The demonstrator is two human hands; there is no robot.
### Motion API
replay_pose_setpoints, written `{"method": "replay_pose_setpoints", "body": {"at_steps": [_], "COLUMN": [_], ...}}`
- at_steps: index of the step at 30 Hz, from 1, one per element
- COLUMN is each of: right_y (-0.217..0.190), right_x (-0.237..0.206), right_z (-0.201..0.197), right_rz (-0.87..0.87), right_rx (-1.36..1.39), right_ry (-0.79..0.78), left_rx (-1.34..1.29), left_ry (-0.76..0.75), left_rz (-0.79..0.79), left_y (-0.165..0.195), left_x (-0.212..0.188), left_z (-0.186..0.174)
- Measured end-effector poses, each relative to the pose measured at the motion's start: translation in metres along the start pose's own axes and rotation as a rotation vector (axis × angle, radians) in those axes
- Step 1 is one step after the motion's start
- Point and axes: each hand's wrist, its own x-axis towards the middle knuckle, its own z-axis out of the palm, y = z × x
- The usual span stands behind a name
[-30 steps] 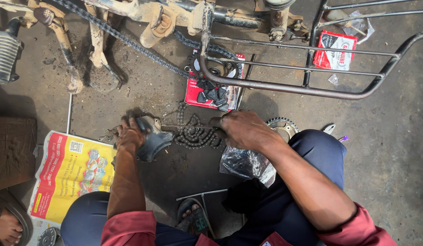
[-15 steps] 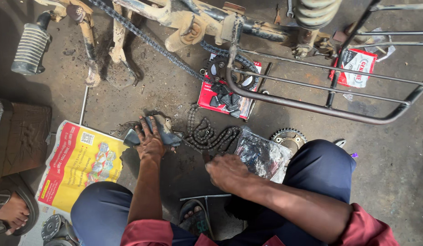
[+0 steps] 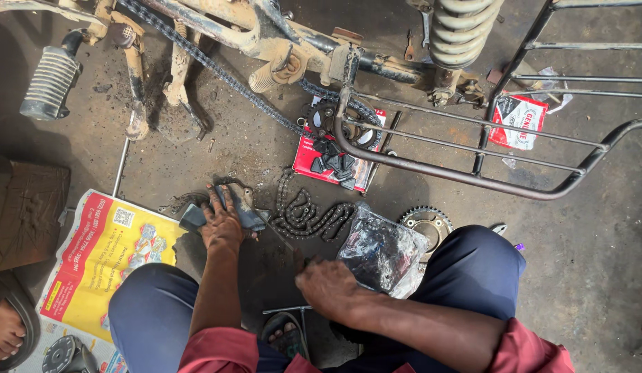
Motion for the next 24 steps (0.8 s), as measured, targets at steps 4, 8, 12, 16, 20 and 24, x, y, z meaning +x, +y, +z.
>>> {"method": "replay_pose_setpoints", "body": {"at_steps": [4,8,12,16,20,24], "right_y": [-0.001,-0.002,-0.011,-0.025,-0.033,-0.025], "right_x": [0.007,0.018,0.015,0.016,0.019,0.016], "right_z": [-0.004,-0.009,-0.006,-0.002,0.001,0.003], "right_rz": [-0.003,-0.017,0.007,0.044,0.022,0.019], "right_rx": [-0.032,0.014,-0.041,-0.136,-0.177,-0.094], "right_ry": [-0.142,0.02,-0.07,-0.055,-0.004,-0.024], "left_rx": [0.038,0.06,0.035,0.043,0.011,0.038], "left_ry": [-0.023,0.056,-0.029,-0.075,-0.019,-0.029], "left_rz": [0.006,0.054,0.02,0.009,0.013,0.012], "left_y": [-0.003,-0.005,-0.004,-0.004,-0.002,0.0], "left_x": [0.011,0.015,0.01,0.004,0.003,0.005], "left_z": [0.005,0.005,-0.002,-0.012,-0.01,0.0]}}
